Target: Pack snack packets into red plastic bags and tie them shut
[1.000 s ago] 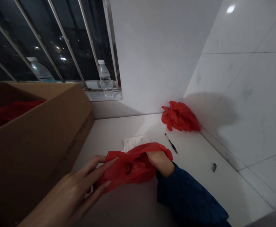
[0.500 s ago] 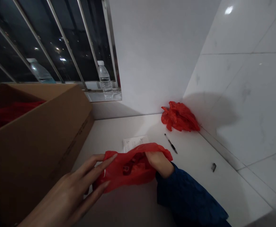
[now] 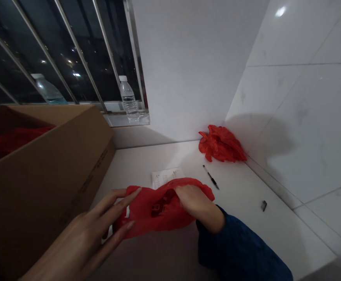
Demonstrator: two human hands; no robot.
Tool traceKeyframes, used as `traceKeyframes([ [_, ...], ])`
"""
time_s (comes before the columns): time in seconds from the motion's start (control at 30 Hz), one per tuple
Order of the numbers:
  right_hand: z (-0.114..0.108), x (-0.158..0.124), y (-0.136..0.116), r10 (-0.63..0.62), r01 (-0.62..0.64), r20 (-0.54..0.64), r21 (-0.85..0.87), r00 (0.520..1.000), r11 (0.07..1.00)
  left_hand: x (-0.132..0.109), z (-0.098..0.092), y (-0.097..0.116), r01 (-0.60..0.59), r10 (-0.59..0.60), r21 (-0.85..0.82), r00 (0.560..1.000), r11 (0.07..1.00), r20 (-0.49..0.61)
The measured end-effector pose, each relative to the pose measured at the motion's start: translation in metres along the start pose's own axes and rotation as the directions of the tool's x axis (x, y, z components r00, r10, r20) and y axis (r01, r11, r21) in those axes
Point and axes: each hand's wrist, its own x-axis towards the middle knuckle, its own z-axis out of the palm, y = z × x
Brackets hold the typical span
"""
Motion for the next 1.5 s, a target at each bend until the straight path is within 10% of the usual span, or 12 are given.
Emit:
traceKeyframes([
  [0.13, -0.032, -0.002, -0.026, -0.148, 0.095, 0.173, 0.280, 0.974, 0.955, 0.002, 0.003, -0.004, 0.033, -0.033, 0.007, 0.999, 0.999, -0.023],
  [0.4, -0.047, -0.004, -0.033, -0.070, 0.012, 0.051, 0.721, 0.996, 0.693, 0.001, 0.006, -0.007, 0.100, -0.100, 0.021, 0.995, 0.995, -0.016],
  [1.27, -0.033, -0.003, -0.041, 0.075, -0.006, -0.072, 0.682, 0.995, 0.732, 0.000, 0.005, -0.006, 0.066, -0.066, 0.051, 0.998, 0.996, 0.003],
  [1.5, -0.031, -0.003, -0.043, -0.202, 0.190, 0.064, 0.165, 0.977, 0.968, 0.000, 0.005, -0.003, 0.063, -0.062, 0.058, 0.998, 0.996, -0.014],
])
